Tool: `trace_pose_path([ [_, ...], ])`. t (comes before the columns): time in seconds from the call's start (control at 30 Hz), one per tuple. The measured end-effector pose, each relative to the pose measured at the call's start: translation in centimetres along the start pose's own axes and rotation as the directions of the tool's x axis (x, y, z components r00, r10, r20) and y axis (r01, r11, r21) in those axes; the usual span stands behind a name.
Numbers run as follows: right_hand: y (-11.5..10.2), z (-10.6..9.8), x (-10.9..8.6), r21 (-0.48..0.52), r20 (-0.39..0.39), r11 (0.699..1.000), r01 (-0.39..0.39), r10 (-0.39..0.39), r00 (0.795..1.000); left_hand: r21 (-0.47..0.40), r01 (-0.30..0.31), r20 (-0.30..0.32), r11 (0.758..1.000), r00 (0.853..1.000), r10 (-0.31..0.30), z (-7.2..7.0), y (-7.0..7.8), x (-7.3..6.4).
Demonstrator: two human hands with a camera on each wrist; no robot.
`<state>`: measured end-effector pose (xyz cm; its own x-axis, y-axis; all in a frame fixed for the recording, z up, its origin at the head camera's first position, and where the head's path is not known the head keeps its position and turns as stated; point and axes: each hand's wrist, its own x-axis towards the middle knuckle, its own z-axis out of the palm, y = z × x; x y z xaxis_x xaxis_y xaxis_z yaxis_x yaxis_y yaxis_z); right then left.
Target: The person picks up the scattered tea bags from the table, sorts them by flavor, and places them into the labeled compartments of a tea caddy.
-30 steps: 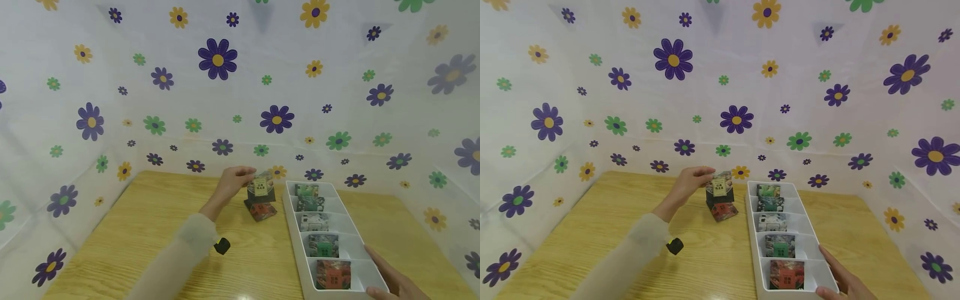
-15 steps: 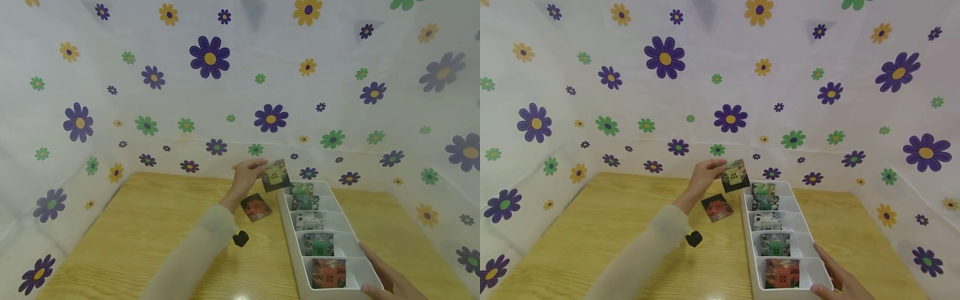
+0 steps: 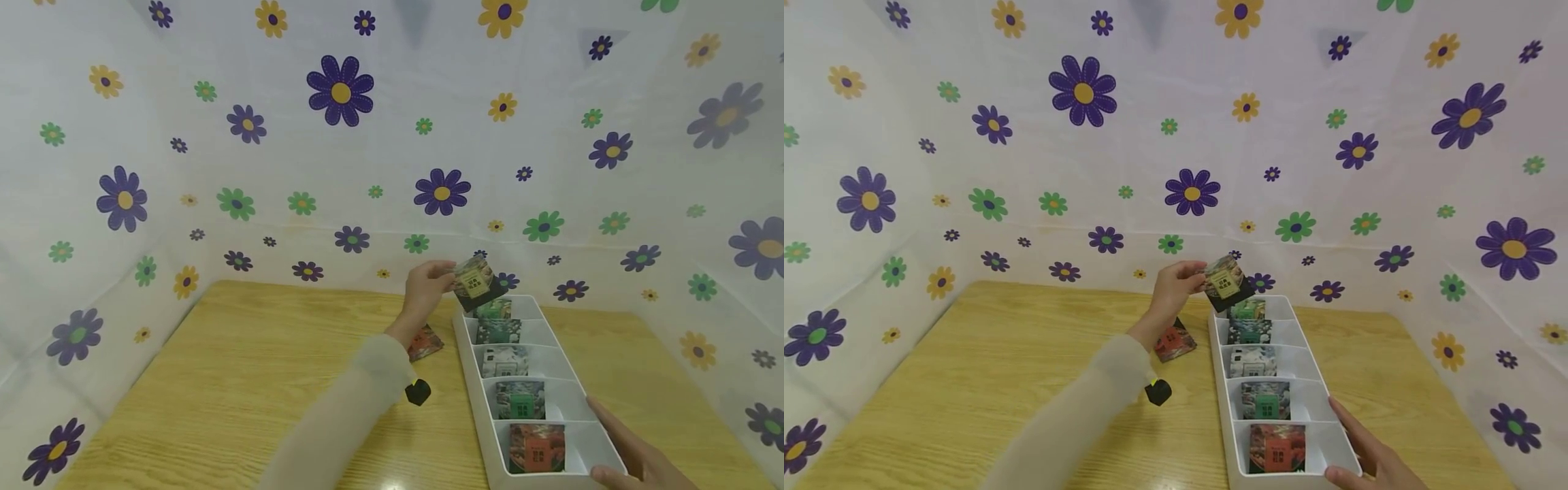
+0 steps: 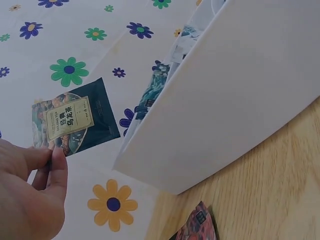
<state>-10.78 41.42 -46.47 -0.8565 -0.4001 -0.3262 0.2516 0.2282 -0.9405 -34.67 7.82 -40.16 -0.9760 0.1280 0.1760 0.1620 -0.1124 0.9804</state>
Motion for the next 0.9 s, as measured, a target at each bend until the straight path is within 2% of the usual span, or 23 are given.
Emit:
trace_pose_path([
  [0.1,-0.2,0.3,0.1,-0.021,-0.036,0.999,-0.039,0.038,0.999,0.001,0.016,-0.028,1.0,0.999,-0.016,0.6,-0.4,0.3],
  [0.23,-0.4,0.6,0.1,-0.035,-0.05,0.999,-0.042,0.04,0.998,0.027,0.028,-0.047,0.999,0.999,-0.027,1.3,-1.1,0.7],
  [0.47,-0.3,0.2,0.0,-0.012,-0.029,1.0,-0.025,0.024,0.999,0.102,0.073,-0.023,0.992,0.997,-0.071,2.8,-2.6,0.9],
  [0.6,-0.2,0.1,0.2,0.006,-0.028,0.999,-0.048,0.048,0.998,0.174,0.058,-0.004,0.983,0.998,-0.058,3.0,-3.1,0.6],
  [0.7,-0.2,0.1,0.2,0.009,-0.054,0.997,-0.077,0.077,0.996,0.3,0.003,-0.007,0.954,1.0,-0.001,3.3,-2.9,0.2],
  [0.8,-0.2,0.2,0.2,0.016,-0.081,0.995,-0.094,0.095,0.992,0.435,-0.036,-0.004,0.9,0.999,0.041,3.9,-2.4,-0.2],
  [0.9,0.2,0.0,0.0,0.058,-0.063,0.995,-0.079,0.083,0.995,0.514,-0.069,0.02,0.855,0.997,0.068,4.2,-2.2,-0.6],
])
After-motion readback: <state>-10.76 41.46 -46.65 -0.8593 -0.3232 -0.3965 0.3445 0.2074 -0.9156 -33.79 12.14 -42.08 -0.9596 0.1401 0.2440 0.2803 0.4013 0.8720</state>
